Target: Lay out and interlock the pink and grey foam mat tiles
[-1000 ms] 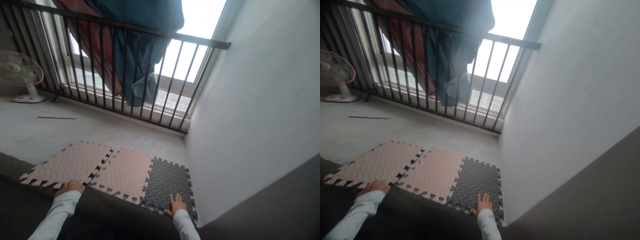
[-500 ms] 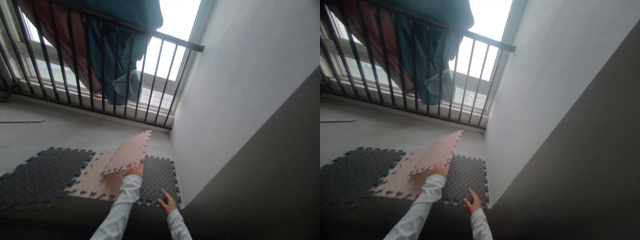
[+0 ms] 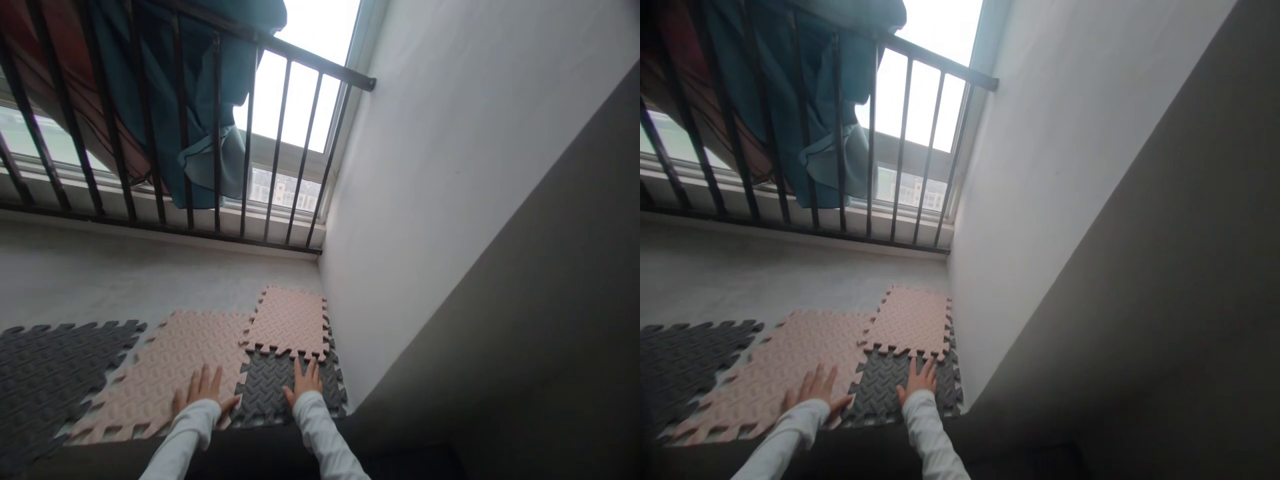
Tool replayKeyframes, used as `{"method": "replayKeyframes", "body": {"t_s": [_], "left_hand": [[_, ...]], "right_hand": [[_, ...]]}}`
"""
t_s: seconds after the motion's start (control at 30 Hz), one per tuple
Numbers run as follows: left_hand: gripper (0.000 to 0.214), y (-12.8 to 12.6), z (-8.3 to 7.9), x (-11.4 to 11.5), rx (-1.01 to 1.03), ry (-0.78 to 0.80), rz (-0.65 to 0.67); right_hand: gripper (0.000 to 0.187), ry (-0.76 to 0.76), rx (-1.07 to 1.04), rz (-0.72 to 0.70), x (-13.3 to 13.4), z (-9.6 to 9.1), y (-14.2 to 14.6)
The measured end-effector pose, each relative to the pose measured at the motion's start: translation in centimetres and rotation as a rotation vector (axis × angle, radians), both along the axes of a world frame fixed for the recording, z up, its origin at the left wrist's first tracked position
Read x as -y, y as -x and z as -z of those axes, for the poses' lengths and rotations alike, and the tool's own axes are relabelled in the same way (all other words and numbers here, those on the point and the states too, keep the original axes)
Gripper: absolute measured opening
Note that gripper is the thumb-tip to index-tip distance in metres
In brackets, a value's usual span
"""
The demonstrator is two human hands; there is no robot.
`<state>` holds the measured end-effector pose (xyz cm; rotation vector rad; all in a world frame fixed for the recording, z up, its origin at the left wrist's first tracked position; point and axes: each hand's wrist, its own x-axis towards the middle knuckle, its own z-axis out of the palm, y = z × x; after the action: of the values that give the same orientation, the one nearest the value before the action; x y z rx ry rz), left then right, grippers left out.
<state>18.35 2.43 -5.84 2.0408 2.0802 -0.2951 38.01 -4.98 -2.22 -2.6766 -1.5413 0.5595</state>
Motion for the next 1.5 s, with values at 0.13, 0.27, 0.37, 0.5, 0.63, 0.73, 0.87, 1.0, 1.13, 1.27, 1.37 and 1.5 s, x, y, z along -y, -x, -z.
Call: {"method": "replayKeyframes", "body": {"t_s": [0.13, 0.27, 0.37, 0.5, 0.63, 0.73, 0.87, 1.0, 1.13, 1.27, 1.37, 1.5], "left_hand": [[0.078, 0.5, 2.3, 0.1, 0.020, -0.081, 0.006], [0.075, 0.3, 2.7, 0.2, -0.002, -0.086, 0.007], [0.080, 0.5, 2.6, 0.2, 0.011, -0.057, 0.024], [0.080, 0.9, 2.5, 0.3, 0.050, -0.040, 0.053], [0.080, 0.9, 2.5, 0.6, 0.051, -0.074, 0.054], [0.081, 0.8, 2.4, 0.6, 0.020, -0.085, 0.065], [0.081, 0.8, 2.4, 0.6, -0.006, -0.081, 0.065], [0.078, 0.7, 2.1, 0.6, 0.019, -0.064, 0.051], [0.075, 0.7, 1.8, 0.7, 0.057, -0.058, 0.034], [0.075, 0.7, 1.2, 0.8, 0.062, -0.045, 0.039], [0.076, 0.7, 0.9, 0.7, 0.039, -0.033, 0.039], [0.079, 0.4, 1.0, 0.5, -0.011, -0.004, 0.022]], "right_hand": [[0.080, 0.016, 0.039, 0.038, -3.4, 2.2, 0.4], [0.076, -0.027, 0.115, 0.080, -5.5, 3.4, -0.4], [0.071, -0.047, 0.207, 0.128, -7.2, 3.4, -1.2], [0.068, -0.026, 0.251, 0.162, -9.8, 2.8, -2.6], [0.077, 0.012, 0.258, 0.173, -12.3, 2.5, -3.9], [0.079, 0.027, 0.272, 0.202, -13.8, 2.3, -4.5], [0.079, 0.036, 0.271, 0.220, -15.4, 2.1, -5.2], [0.081, 0.046, 0.258, 0.210, -16.4, 2.0, -5.6], [0.081, 0.044, 0.256, 0.223, -17.1, 2.1, -5.6], [0.081, 0.051, 0.259, 0.241, -17.7, 2.1, -5.7], [0.079, 0.057, 0.263, 0.225, -17.9, 2.0, -6.1], [0.067, 0.069, 0.262, 0.169, -18.0, 2.2, -6.7]]}}
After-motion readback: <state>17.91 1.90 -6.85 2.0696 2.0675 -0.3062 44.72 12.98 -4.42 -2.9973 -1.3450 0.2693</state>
